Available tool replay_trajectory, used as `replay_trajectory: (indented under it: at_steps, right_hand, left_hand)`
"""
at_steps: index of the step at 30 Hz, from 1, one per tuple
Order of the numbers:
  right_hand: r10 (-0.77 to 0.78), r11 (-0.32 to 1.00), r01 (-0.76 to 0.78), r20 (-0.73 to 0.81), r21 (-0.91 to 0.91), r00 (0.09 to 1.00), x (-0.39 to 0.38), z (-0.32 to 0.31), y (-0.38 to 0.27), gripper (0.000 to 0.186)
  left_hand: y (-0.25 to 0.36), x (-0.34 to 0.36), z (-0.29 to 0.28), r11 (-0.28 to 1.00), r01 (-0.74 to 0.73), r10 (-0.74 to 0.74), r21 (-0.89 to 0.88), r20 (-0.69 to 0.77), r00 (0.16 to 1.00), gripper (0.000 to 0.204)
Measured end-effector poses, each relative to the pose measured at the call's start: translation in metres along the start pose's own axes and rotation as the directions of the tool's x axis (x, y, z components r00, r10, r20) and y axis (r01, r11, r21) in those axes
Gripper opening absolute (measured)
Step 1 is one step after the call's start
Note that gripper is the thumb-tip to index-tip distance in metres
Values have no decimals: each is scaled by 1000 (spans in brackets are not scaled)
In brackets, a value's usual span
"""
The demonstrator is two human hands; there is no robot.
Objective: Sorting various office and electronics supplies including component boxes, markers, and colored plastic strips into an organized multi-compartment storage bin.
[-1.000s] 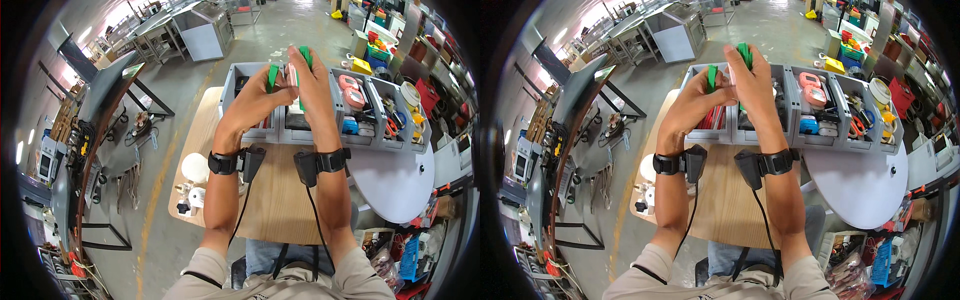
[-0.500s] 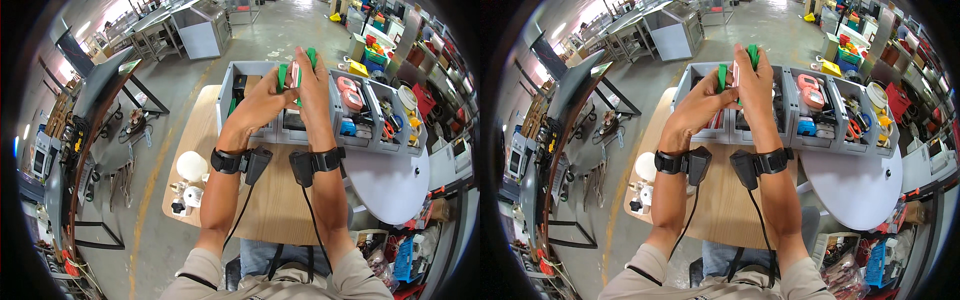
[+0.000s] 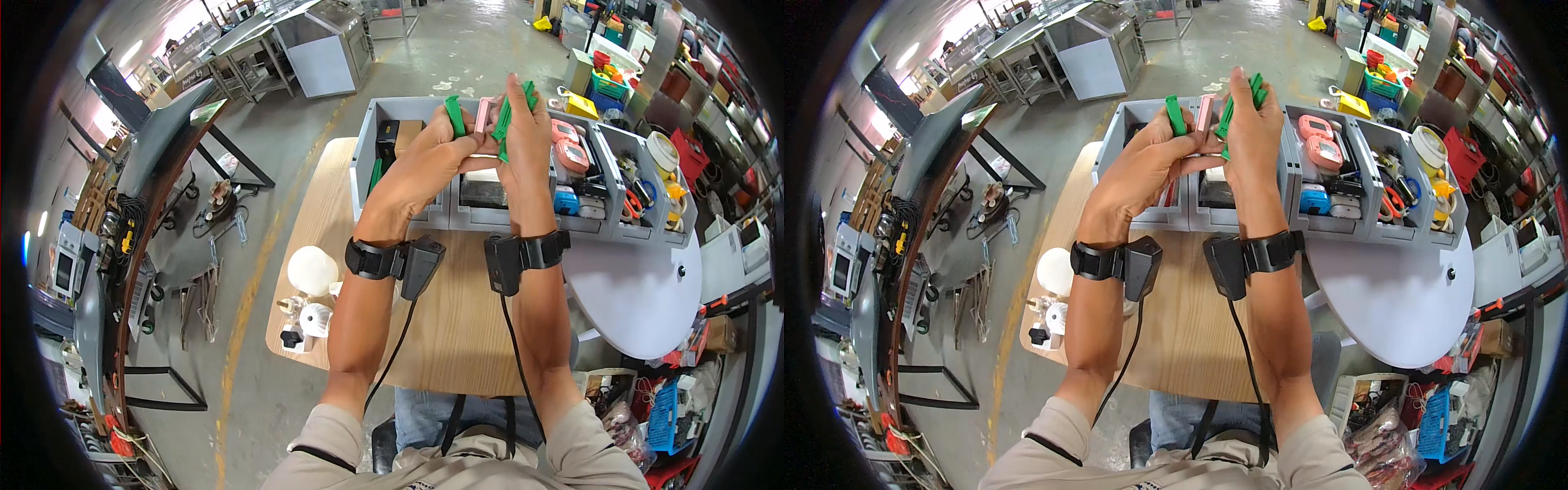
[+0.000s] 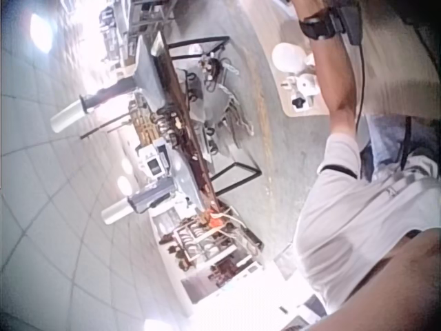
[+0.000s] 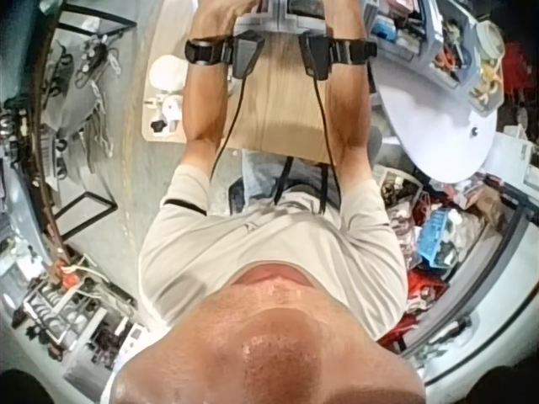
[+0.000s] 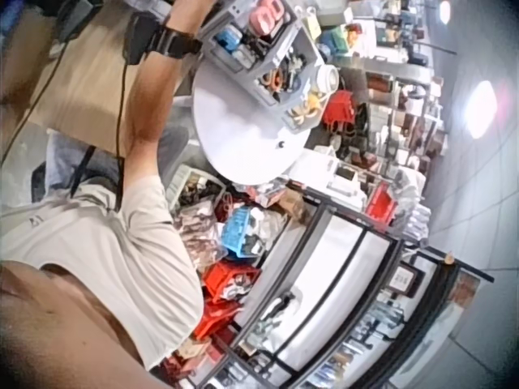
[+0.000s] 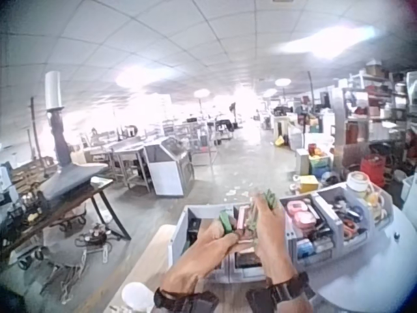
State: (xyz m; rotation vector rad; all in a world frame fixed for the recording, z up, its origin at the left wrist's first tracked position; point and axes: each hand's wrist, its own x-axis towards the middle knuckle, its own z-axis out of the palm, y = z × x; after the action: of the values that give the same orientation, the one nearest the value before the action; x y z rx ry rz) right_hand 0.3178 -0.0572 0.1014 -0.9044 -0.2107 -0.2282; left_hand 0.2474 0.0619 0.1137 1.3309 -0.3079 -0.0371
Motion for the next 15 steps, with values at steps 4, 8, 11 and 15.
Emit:
replay_trajectory:
  at_steps: [4, 8, 11, 15]
  right_hand:
    - [0, 1000, -1, 65, 25, 998, 3, -7, -7, 23]
    - [1, 998, 1, 39, -61, 999, -6, 3, -9, 22]
    - [8, 999, -4, 61, -53, 998, -4, -2, -7, 24]
    - [12, 997, -6, 72, -74, 997, -2, -6, -9, 25]
  left_hand:
    - [-4, 4, 3, 999, -23, 23, -28, 7, 1000, 31]
    - [-6, 3, 1, 995, -5, 9, 98, -40, 999, 30]
    - [-5, 3, 1, 990, -9, 14, 144, -30, 999, 28]
    - [-4, 4, -1, 994, 26, -26, 108, -2, 1000, 28]
